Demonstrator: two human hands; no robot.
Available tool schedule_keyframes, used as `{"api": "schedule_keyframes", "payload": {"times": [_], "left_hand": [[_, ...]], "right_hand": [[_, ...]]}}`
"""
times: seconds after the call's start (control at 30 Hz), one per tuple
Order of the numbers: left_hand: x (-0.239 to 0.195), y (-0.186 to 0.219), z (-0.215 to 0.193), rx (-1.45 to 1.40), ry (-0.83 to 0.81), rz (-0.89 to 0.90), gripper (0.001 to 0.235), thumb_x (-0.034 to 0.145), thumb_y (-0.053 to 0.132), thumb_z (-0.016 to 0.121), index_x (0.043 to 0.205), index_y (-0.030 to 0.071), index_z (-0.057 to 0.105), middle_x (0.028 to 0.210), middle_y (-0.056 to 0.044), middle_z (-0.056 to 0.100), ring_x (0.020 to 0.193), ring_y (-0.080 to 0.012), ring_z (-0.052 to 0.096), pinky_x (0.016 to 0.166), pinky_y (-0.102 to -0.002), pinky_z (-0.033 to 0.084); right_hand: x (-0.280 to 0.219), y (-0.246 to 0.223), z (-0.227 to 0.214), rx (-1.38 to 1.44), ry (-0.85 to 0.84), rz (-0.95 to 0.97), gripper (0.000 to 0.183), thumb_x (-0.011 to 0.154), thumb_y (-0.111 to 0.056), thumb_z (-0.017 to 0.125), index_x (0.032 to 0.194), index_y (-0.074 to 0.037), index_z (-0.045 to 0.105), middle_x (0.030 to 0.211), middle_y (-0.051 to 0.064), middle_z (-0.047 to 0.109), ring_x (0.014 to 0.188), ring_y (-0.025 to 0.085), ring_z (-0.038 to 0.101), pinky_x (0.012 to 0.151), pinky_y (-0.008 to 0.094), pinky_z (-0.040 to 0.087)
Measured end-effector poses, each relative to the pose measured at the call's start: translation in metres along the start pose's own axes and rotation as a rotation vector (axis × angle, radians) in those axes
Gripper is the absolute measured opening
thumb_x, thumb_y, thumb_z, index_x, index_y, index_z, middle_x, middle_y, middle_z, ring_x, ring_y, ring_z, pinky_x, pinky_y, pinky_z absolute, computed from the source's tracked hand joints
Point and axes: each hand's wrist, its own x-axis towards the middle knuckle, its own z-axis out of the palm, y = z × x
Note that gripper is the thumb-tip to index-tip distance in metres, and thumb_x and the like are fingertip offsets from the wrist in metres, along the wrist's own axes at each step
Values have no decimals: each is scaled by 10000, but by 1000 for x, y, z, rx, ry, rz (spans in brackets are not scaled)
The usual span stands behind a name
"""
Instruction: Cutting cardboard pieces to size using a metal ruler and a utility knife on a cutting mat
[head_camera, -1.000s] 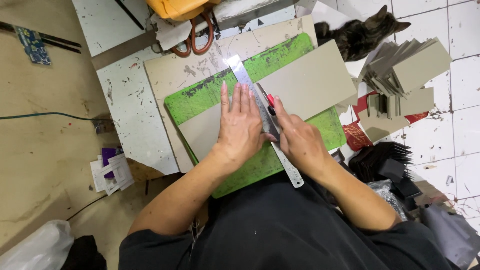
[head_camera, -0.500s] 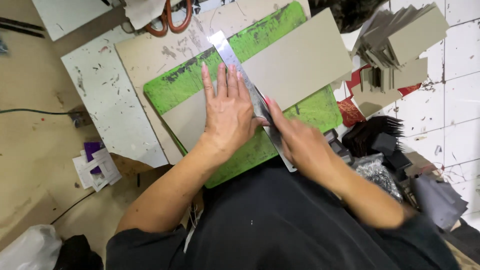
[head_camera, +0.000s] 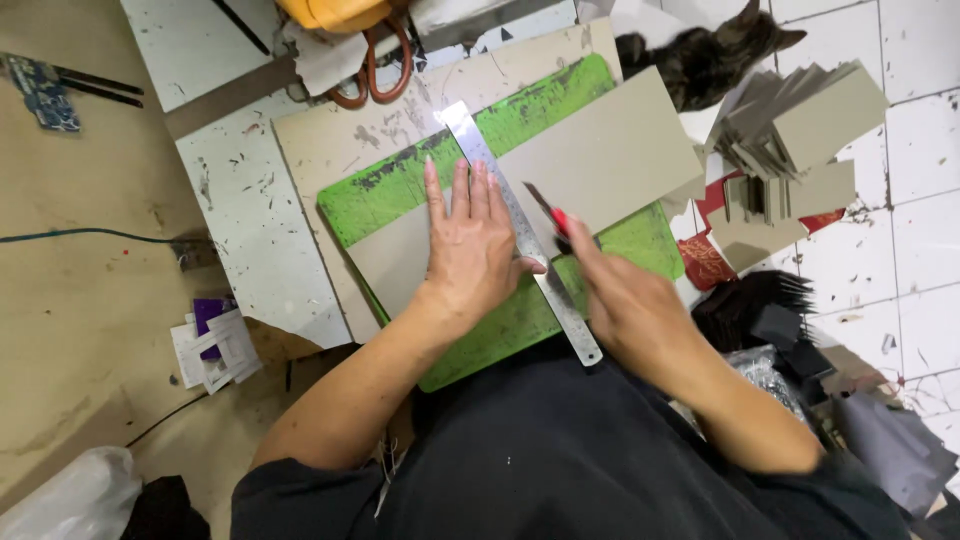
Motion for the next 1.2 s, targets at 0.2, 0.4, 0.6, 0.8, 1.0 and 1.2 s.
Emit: {"api": "schedule_keyframes", "payload": {"times": [0.2,0.4,0.6,0.8,1.0,1.2], "left_hand": [[1,1,-5,16,-65,-7,1168,641,700,866,1381,-142,537,1449,-378,507,1434,-523,397,1164,-773,-59],[2,1,3,4,-42,-10,1189,627,716,847,1389,-140,530,1455,-366,512,1442,-517,390,1169,-771,-57],[0,1,-3,-26,-24,-19,1180,631,684,880,1391,-154,541,1478,-375,492,1443,-537,382,1126,-819,-36],[3,-2,-4,-16,-46,-9,1151,701,732,825,1396,-144,549,1484,-367,496,1453,-525,381,1109,-819,-72],[0,0,-6,-18,-34,-10,1158,663,685,840,1394,-154,519,1478,-377,483,1445,-537,375,1131,-815,-45],[2,0,-2,-9,-55,-13,1185,644,726,830,1389,-144,524,1468,-371,492,1447,-518,379,1135,-810,-50]], "right_hand": [[55,4,22,-29,-14,9,624,1009,-18,454,1620,-43,327,694,158,663,581,300,637,556,395,512],[64,-5,8,-125,-125,-41,652,978,-109,403,1622,-96,298,777,254,664,763,500,690,710,586,543],[20,-5,13,-99,-208,42,677,978,-91,401,1638,-111,249,878,297,667,823,554,682,698,625,545],[-70,29,48,-250,-245,121,741,942,-88,447,1656,-141,256,806,194,650,664,436,691,604,467,598],[-46,11,-14,-223,-96,131,680,946,-211,490,1611,-279,364,991,159,714,933,396,708,744,521,582],[45,1,6,-42,-107,68,636,988,-156,359,1621,-195,310,880,234,688,877,500,687,764,600,526]]}}
